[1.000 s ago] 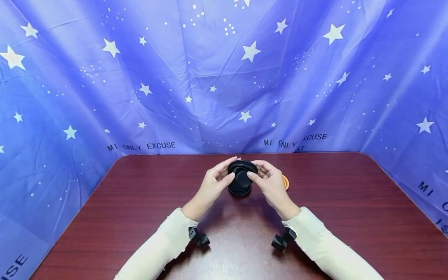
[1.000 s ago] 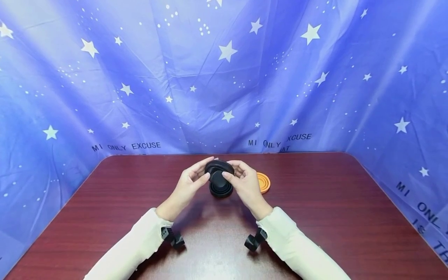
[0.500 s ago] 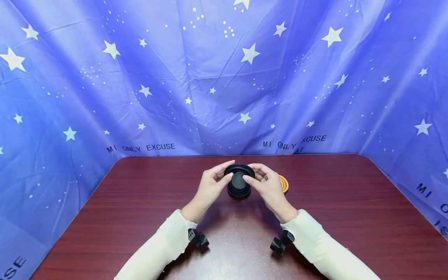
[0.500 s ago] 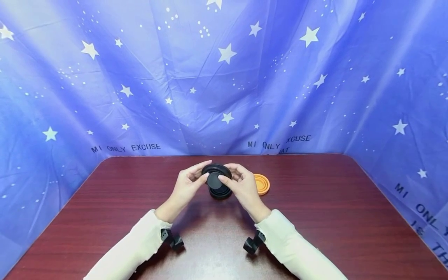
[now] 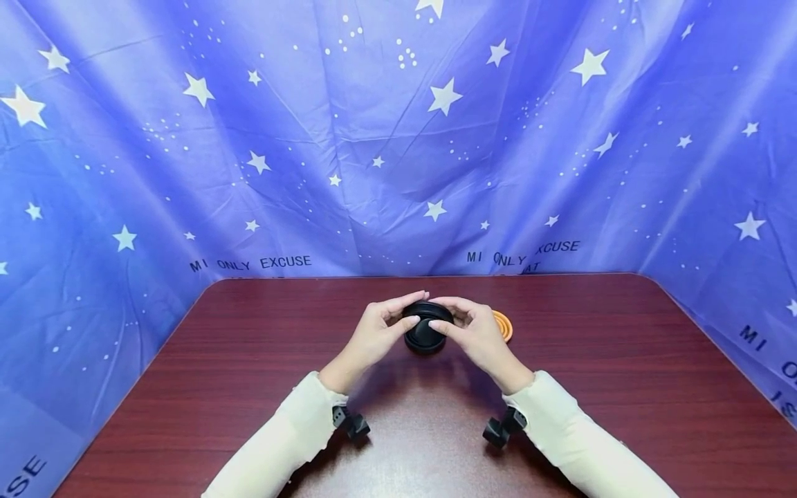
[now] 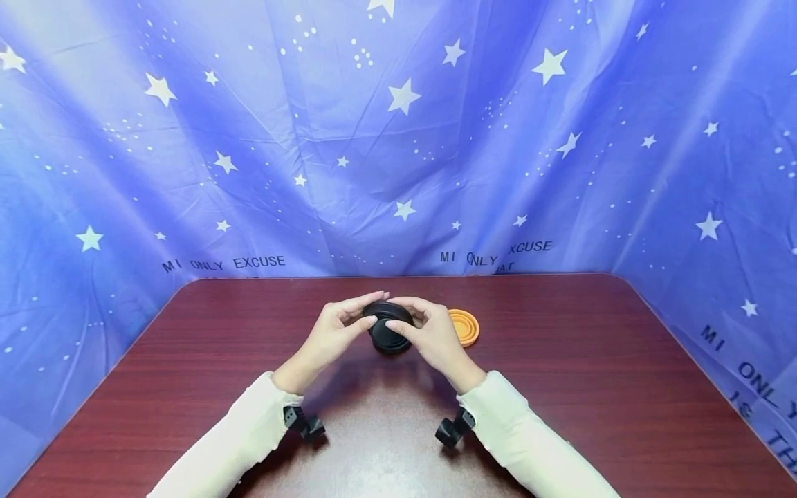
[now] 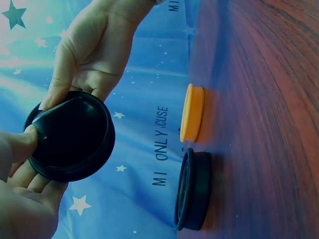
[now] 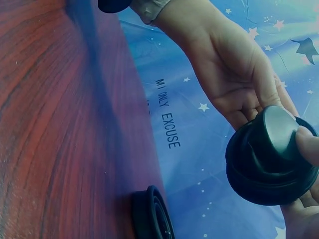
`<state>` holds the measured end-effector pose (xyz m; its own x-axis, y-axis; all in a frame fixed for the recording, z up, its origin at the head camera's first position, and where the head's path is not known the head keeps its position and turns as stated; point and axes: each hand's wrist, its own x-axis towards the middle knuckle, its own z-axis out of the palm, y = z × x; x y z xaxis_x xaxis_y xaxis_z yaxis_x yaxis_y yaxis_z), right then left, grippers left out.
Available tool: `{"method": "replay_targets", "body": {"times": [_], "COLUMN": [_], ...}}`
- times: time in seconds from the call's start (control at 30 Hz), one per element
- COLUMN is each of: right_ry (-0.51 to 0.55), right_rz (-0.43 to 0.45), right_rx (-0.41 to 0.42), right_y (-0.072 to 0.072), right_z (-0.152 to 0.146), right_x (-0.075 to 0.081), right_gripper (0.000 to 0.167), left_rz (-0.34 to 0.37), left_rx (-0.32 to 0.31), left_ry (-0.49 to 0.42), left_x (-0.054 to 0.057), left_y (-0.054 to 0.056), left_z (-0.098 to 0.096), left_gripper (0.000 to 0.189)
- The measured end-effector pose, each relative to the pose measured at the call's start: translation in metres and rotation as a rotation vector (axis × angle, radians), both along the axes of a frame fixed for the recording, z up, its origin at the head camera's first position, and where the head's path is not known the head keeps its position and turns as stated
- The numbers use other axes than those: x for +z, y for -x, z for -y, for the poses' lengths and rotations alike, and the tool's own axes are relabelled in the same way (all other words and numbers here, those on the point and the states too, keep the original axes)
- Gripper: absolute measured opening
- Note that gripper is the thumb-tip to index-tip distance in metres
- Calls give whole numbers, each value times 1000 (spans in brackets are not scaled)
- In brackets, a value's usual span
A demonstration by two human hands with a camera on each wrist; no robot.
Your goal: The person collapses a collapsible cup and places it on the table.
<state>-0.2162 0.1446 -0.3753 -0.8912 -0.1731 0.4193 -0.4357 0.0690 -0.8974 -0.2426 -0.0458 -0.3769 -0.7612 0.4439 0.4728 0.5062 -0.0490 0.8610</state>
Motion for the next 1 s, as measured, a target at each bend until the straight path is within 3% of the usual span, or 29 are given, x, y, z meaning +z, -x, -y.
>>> {"method": "replay_targets", "body": {"times": [0.17, 0.33, 0.47, 0.63, 0.83, 1.0], "right_ry": [87, 239, 284, 283, 266, 242], "right_rz": [-36, -48, -42, -29, -13, 8], "right_rx": [-2, 17, 30, 7, -3, -1], "right_y": [2, 3, 2, 1, -1, -1], "right_z": [0, -1, -2, 0, 2, 0], "right_x": [0, 2, 2, 1, -1, -1], "right_gripper": [32, 35, 39, 42, 42, 46], "left_rz": [48, 108, 103, 67, 83, 41], "left_rx": [-41, -99, -136, -75, 30, 41], "left_ry": [-92, -113, -147, -166, -157, -119], "left_x": [0, 2, 1, -1, -3, -3], "left_y": [1, -3, -5, -5, -5, -4], "left_z": [-1, -2, -3, -5, -8, -7], "left_gripper": [43, 49, 51, 48, 43, 44]}}
